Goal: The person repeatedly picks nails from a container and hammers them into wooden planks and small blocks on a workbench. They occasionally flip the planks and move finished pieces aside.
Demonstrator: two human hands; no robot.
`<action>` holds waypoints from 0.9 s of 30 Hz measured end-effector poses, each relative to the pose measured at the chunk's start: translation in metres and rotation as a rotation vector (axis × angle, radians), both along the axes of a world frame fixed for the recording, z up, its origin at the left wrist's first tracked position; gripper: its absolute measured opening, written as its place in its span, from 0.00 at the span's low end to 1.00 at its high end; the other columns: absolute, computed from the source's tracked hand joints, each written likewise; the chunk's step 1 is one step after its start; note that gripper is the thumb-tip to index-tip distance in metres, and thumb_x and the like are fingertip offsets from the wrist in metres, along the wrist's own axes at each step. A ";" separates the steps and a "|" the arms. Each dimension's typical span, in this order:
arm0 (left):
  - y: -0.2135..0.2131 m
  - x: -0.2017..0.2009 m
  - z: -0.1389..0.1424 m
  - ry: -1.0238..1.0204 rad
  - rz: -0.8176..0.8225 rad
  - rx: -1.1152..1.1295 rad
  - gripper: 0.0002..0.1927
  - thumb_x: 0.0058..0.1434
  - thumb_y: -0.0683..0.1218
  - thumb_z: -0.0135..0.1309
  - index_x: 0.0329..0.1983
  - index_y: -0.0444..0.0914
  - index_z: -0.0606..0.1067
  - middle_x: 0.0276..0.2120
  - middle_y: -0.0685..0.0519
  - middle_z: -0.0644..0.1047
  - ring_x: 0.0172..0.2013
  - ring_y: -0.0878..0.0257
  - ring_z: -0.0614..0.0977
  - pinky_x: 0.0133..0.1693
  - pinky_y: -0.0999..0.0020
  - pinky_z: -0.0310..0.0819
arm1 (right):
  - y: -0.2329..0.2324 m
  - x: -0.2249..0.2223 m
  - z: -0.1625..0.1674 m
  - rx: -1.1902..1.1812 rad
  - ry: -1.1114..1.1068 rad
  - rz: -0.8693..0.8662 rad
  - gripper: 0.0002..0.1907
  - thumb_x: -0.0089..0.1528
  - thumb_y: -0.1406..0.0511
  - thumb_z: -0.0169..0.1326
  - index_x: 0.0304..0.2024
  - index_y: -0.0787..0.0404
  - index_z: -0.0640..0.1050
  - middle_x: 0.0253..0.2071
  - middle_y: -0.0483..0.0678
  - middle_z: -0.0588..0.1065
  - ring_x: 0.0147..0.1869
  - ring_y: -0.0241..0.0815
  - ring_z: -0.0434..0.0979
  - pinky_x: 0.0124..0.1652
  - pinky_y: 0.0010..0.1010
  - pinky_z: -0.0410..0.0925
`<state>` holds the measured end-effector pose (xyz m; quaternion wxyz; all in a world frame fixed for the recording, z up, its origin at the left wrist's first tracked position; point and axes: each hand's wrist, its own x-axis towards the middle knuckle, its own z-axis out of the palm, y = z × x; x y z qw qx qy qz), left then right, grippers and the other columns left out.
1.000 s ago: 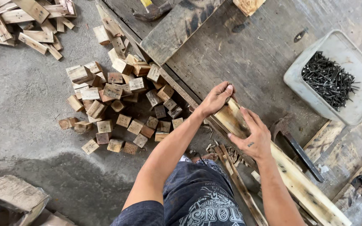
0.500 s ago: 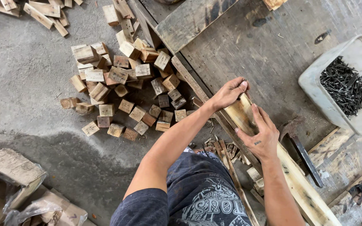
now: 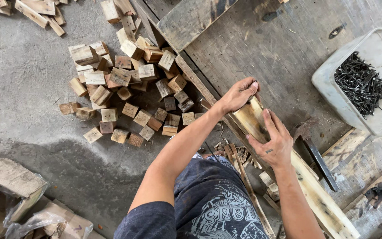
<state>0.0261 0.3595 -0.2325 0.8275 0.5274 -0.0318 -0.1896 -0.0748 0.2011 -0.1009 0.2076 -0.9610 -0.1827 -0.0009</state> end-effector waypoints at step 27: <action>-0.006 -0.006 -0.006 -0.071 0.101 0.047 0.16 0.76 0.52 0.43 0.43 0.35 0.73 0.30 0.58 0.73 0.34 0.70 0.72 0.37 0.70 0.72 | 0.001 -0.002 -0.007 -0.014 -0.058 -0.001 0.43 0.51 0.57 0.69 0.64 0.70 0.73 0.60 0.66 0.75 0.59 0.63 0.79 0.55 0.44 0.74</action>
